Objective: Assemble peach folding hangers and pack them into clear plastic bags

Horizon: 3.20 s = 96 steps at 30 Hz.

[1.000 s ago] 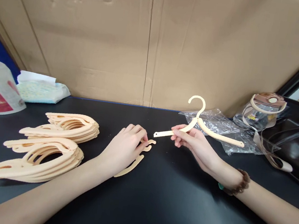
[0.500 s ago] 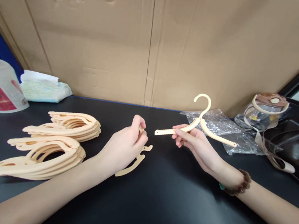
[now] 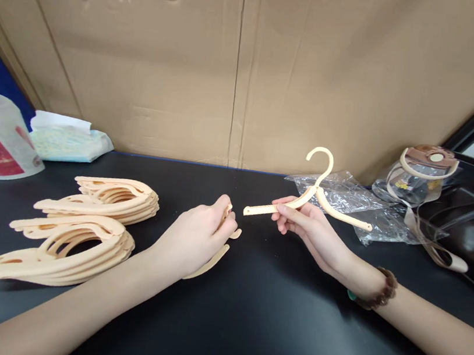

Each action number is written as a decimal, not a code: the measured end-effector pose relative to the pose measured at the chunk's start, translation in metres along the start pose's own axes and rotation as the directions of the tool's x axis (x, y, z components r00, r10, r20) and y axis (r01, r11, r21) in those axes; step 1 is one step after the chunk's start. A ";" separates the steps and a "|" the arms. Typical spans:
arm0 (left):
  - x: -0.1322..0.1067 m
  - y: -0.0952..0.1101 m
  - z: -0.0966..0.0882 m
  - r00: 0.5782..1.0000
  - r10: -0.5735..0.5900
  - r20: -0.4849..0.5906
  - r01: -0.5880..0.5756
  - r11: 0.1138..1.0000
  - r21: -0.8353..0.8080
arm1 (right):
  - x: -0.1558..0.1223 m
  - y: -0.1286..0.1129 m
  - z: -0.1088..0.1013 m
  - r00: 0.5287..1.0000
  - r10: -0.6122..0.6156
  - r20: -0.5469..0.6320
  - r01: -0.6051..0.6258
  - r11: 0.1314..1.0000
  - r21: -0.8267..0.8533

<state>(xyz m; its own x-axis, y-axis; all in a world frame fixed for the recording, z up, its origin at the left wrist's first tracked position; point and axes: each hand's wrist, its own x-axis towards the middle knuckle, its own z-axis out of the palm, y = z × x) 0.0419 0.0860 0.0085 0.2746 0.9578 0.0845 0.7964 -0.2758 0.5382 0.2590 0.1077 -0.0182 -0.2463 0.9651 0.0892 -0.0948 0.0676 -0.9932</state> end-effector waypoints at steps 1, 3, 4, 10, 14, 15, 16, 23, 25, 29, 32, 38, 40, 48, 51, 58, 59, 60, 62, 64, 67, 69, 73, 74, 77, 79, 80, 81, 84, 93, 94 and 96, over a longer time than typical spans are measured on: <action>0.001 -0.001 0.000 1.000 0.009 -0.001 -0.009 1.000 -0.007 | 0.000 0.000 0.000 1.000 -0.004 0.001 0.004 1.000 0.006; 0.002 -0.002 0.001 0.999 0.054 -0.007 -0.054 0.998 -0.027 | -0.001 -0.001 0.001 1.000 -0.013 0.005 0.013 1.000 0.024; 0.003 -0.003 0.002 0.996 0.086 -0.012 -0.087 0.995 -0.041 | -0.001 -0.001 0.001 1.000 -0.018 0.010 0.017 0.999 0.036; 0.001 -0.003 0.003 0.973 0.229 0.001 -0.229 0.973 -0.012 | -0.002 -0.002 -0.001 0.998 -0.034 0.061 0.026 0.991 0.129; -0.001 -0.001 0.002 0.976 0.216 -0.013 -0.210 0.960 0.186 | -0.003 -0.002 0.000 0.995 -0.013 0.097 -0.001 0.989 0.148; -0.001 -0.001 0.002 0.975 0.221 -0.018 -0.212 0.953 0.218 | -0.003 -0.002 0.000 0.994 -0.010 0.107 -0.005 0.989 0.145; -0.001 -0.001 0.002 0.973 0.231 -0.024 -0.219 0.945 0.244 | -0.003 -0.002 0.000 0.993 -0.007 0.116 -0.009 0.990 0.140; -0.003 -0.002 0.004 0.952 0.295 -0.077 -0.250 0.901 0.355 | -0.004 -0.005 0.002 0.986 0.009 0.166 -0.029 0.993 0.113; -0.004 -0.002 0.004 0.945 0.316 -0.080 -0.260 0.878 0.401 | -0.005 -0.006 0.003 0.982 0.030 0.187 -0.051 0.992 0.113; -0.004 -0.003 0.004 0.937 0.344 -0.058 -0.274 0.829 0.488 | -0.006 -0.005 0.004 0.979 0.053 0.197 -0.084 0.985 0.152; -0.005 -0.003 0.003 0.939 0.342 -0.034 -0.280 0.818 0.502 | -0.006 -0.005 0.004 0.980 0.057 0.193 -0.087 0.985 0.151; -0.005 -0.003 0.001 0.937 0.349 0.011 -0.303 0.799 0.519 | -0.007 -0.007 0.004 0.974 0.062 0.216 -0.094 0.985 0.144; -0.005 -0.003 0.001 0.937 0.349 0.028 -0.308 0.782 0.542 | -0.007 -0.007 0.004 0.974 0.064 0.218 -0.096 0.985 0.140; -0.009 0.002 0.005 0.937 0.337 0.098 -0.326 0.733 0.597 | -0.008 -0.006 0.004 0.973 0.046 0.228 -0.060 0.997 0.051; -0.009 0.003 0.003 0.940 0.339 0.029 -0.292 0.761 0.580 | -0.008 -0.007 0.006 0.978 0.030 0.208 -0.038 0.999 0.032; -0.004 -0.002 -0.001 0.925 0.359 -0.123 -0.233 0.793 0.562 | -0.004 -0.005 0.006 0.989 -0.016 0.144 0.021 0.999 -0.037; -0.003 -0.003 -0.001 0.920 0.374 -0.120 -0.244 0.785 0.569 | -0.004 -0.005 0.005 0.988 -0.019 0.153 0.028 0.998 -0.058; -0.002 -0.004 -0.001 0.914 0.387 -0.123 -0.251 0.777 0.577 | -0.004 -0.004 0.005 0.985 -0.024 0.168 0.041 0.995 -0.096; -0.001 -0.006 -0.001 0.908 0.393 -0.146 -0.246 0.781 0.574 | -0.005 -0.002 0.005 0.972 -0.063 0.227 0.121 0.960 -0.251; 0.001 -0.008 -0.002 0.916 0.356 -0.185 -0.216 0.827 0.520 | -0.008 -0.002 0.006 0.926 -0.147 0.348 0.307 0.828 -0.468; 0.002 -0.009 -0.004 0.938 0.257 -0.232 -0.150 0.905 0.399 | -0.014 -0.002 0.011 0.767 -0.217 0.604 0.622 0.481 -0.618; 0.003 -0.009 -0.004 0.950 0.198 -0.242 -0.105 0.931 0.351 | -0.018 -0.003 0.015 0.687 -0.193 0.700 0.715 0.347 -0.607; 0.003 -0.007 -0.004 0.976 0.096 -0.194 -0.040 0.961 0.274 | -0.019 -0.005 0.016 0.697 -0.197 0.689 0.717 0.223 -0.661; 0.003 -0.007 -0.004 0.979 0.080 -0.186 -0.029 0.965 0.260 | -0.018 -0.005 0.015 0.709 -0.201 0.676 0.705 0.179 -0.686; 0.003 -0.008 -0.002 0.982 0.063 -0.180 -0.017 0.969 0.245 | -0.015 -0.005 0.010 0.733 -0.182 0.655 0.675 0.082 -0.733; 0.003 -0.008 -0.001 0.981 0.067 -0.181 -0.020 0.968 0.250 | -0.013 -0.005 0.007 0.744 -0.157 0.649 0.664 0.073 -0.744; 0.003 -0.009 0.000 0.981 0.072 -0.181 -0.024 0.967 0.253 | -0.012 -0.005 0.005 0.748 -0.149 0.647 0.661 0.079 -0.746; 0.003 -0.009 0.001 0.980 0.080 -0.180 -0.032 0.965 0.260 | -0.012 -0.006 0.005 0.750 -0.139 0.647 0.660 0.090 -0.746; 0.004 -0.009 0.004 0.983 0.110 -0.144 -0.060 0.948 0.314 | -0.013 -0.010 0.003 0.743 -0.112 0.660 0.669 0.118 -0.734; 0.005 -0.014 0.009 0.994 0.098 -0.038 -0.074 0.907 0.416 | -0.019 -0.017 0.006 0.742 -0.085 0.665 0.669 0.048 -0.742; 0.005 -0.014 0.009 0.995 0.092 -0.032 -0.070 0.902 0.425 | -0.019 -0.017 0.007 0.753 -0.081 0.653 0.658 0.058 -0.751; 0.006 -0.014 0.009 0.996 0.080 -0.027 -0.060 0.892 0.449 | -0.019 -0.018 0.006 0.776 -0.056 0.628 0.631 0.070 -0.773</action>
<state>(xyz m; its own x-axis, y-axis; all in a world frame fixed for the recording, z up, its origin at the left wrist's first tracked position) 0.0371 0.0945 -0.0055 0.3231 0.9344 0.1497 0.9355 -0.3393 0.0983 0.2596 0.0864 -0.0015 -0.7917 0.5861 0.1722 0.5834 0.8090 -0.0714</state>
